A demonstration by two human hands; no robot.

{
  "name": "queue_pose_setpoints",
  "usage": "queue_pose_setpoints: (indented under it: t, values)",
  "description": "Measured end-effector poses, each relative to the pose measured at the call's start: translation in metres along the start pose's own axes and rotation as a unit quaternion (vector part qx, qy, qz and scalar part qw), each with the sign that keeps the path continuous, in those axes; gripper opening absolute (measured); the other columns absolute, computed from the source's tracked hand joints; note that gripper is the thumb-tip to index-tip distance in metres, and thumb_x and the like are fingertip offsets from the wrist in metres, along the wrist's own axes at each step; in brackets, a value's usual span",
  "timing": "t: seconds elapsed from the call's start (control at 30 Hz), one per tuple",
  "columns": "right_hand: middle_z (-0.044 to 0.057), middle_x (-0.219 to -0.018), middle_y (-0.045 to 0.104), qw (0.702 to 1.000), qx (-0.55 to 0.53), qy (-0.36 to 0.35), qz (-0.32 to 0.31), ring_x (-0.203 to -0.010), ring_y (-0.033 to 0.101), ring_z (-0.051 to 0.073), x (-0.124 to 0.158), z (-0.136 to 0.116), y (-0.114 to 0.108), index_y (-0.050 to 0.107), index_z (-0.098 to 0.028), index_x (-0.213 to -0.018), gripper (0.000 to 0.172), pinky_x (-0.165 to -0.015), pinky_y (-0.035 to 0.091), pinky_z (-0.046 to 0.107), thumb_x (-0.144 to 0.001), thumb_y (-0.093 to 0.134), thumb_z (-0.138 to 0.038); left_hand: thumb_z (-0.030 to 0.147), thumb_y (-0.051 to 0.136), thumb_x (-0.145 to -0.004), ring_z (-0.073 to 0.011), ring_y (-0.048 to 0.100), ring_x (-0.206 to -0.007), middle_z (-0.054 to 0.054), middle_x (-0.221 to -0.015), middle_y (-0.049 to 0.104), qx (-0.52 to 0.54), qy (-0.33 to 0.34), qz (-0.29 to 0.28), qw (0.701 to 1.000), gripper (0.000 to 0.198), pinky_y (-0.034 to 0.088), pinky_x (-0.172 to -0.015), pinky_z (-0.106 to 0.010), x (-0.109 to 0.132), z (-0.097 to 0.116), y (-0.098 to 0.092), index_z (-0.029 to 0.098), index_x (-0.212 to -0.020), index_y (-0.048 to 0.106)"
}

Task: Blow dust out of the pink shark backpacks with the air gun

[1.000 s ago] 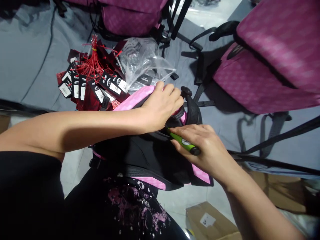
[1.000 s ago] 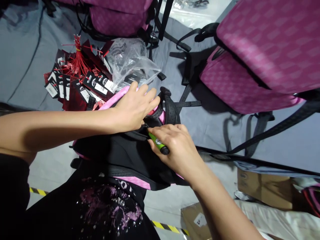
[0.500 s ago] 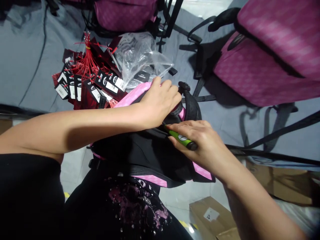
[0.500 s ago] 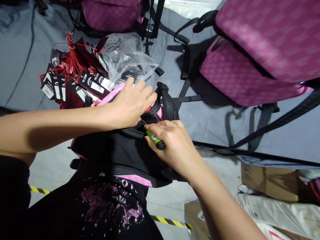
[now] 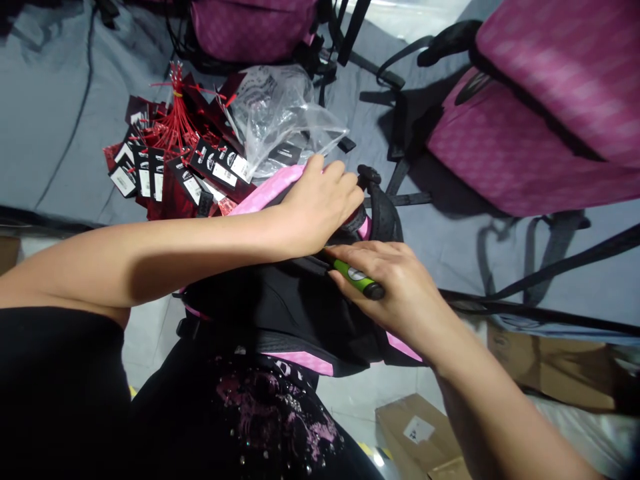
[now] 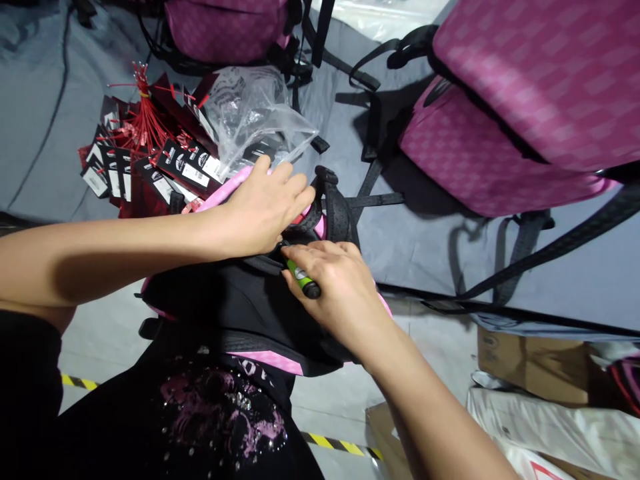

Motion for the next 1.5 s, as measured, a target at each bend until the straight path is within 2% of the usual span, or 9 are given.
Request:
queue_pose_setpoints:
  t: [0.13, 0.27, 0.5, 0.6, 0.73, 1.07, 1.2, 1.5]
  values:
    - [0.008, -0.097, 0.075, 1.0, 0.012, 0.02, 0.015, -0.086, 0.069, 0.023, 0.001, 0.0, 0.0, 0.071, -0.021, -0.11, 0.024, -0.076, 0.047, 0.037, -0.092, 0.058, -0.029, 0.035, 0.06, -0.084, -0.038, 0.041, -0.129, -0.01, -0.132, 0.055, 0.006, 0.001, -0.001, 1.0, 0.054, 0.027, -0.108, -0.053, 0.0, 0.0, -0.001, 0.024, -0.136, 0.051]
    - [0.008, -0.097, 0.075, 0.999, -0.004, 0.033, 0.019, -0.086, 0.07, 0.023, 0.002, -0.002, 0.001, 0.071, -0.02, -0.112, 0.025, -0.077, 0.049, 0.036, -0.092, 0.057, -0.028, 0.031, 0.061, -0.083, -0.0379, 0.042, -0.127, -0.012, -0.129, 0.057, 0.015, -0.001, 0.002, 1.0, 0.05, 0.028, -0.107, -0.053, -0.001, 0.0, -0.001, 0.021, -0.132, 0.055]
    - [0.008, -0.095, 0.075, 0.997, -0.028, 0.057, 0.05, -0.084, 0.07, 0.022, 0.001, -0.004, 0.006, 0.072, -0.02, -0.109, 0.024, -0.077, 0.051, 0.035, -0.09, 0.06, -0.028, 0.038, 0.061, -0.084, -0.0382, 0.042, -0.127, -0.011, -0.132, 0.056, -0.012, 0.0, 0.0, 1.0, 0.054, 0.03, -0.105, -0.053, -0.001, 0.0, 0.0, 0.024, -0.135, 0.052]
    - [0.008, -0.091, 0.076, 0.993, 0.0, 0.091, 0.077, -0.077, 0.07, 0.023, 0.004, -0.003, 0.007, 0.074, -0.02, -0.102, 0.021, -0.072, 0.051, 0.036, -0.088, 0.062, -0.029, 0.039, 0.06, -0.084, -0.0388, 0.041, -0.128, -0.01, -0.132, 0.056, -0.017, 0.001, -0.006, 1.0, 0.056, 0.03, -0.105, -0.054, 0.0, 0.0, -0.002, 0.025, -0.138, 0.05]
    - [0.008, -0.094, 0.076, 0.99, -0.028, 0.093, 0.102, -0.081, 0.071, 0.023, 0.008, -0.006, 0.007, 0.074, -0.019, -0.103, 0.022, -0.073, 0.052, 0.037, -0.089, 0.06, -0.03, 0.034, 0.06, -0.084, -0.0374, 0.044, -0.126, -0.011, -0.131, 0.057, -0.022, 0.005, -0.011, 1.0, 0.053, 0.031, -0.104, -0.052, 0.002, 0.001, -0.004, 0.024, -0.136, 0.052]
    - [0.007, -0.094, 0.076, 0.982, -0.012, 0.108, 0.153, -0.081, 0.072, 0.024, 0.012, -0.008, 0.009, 0.073, -0.02, -0.098, 0.019, -0.076, 0.051, 0.038, -0.09, 0.06, -0.031, 0.034, 0.062, -0.084, -0.0364, 0.044, -0.126, -0.01, -0.131, 0.057, -0.02, 0.002, 0.013, 1.0, 0.052, 0.03, -0.104, -0.051, 0.002, -0.001, 0.0, 0.026, -0.134, 0.054]
    - [0.007, -0.095, 0.076, 0.981, -0.037, 0.114, 0.15, -0.082, 0.072, 0.024, 0.013, -0.008, 0.011, 0.074, -0.019, -0.099, 0.019, -0.079, 0.052, 0.039, -0.089, 0.061, -0.03, 0.034, 0.064, -0.084, -0.0355, 0.045, -0.124, -0.01, -0.13, 0.057, -0.027, 0.007, 0.018, 0.999, 0.05, 0.031, -0.104, -0.049, 0.002, -0.001, 0.0, 0.025, -0.132, 0.055]
    - [0.006, -0.095, 0.077, 0.97, -0.079, 0.136, 0.185, -0.083, 0.073, 0.025, 0.01, -0.008, 0.015, 0.074, -0.021, -0.096, 0.019, -0.081, 0.054, 0.04, -0.09, 0.059, -0.03, 0.038, 0.062, -0.085, -0.0334, 0.046, -0.121, -0.011, -0.132, 0.056, -0.071, 0.005, -0.01, 0.997, 0.054, 0.033, -0.101, -0.047, 0.003, 0.0, 0.0, 0.026, -0.136, 0.051]
Point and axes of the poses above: each hand's wrist, its own x-axis away from the middle knuckle, its own y-axis out of the palm, z = x × y, the point moved 5 cm from there along -x, towards the middle knuckle
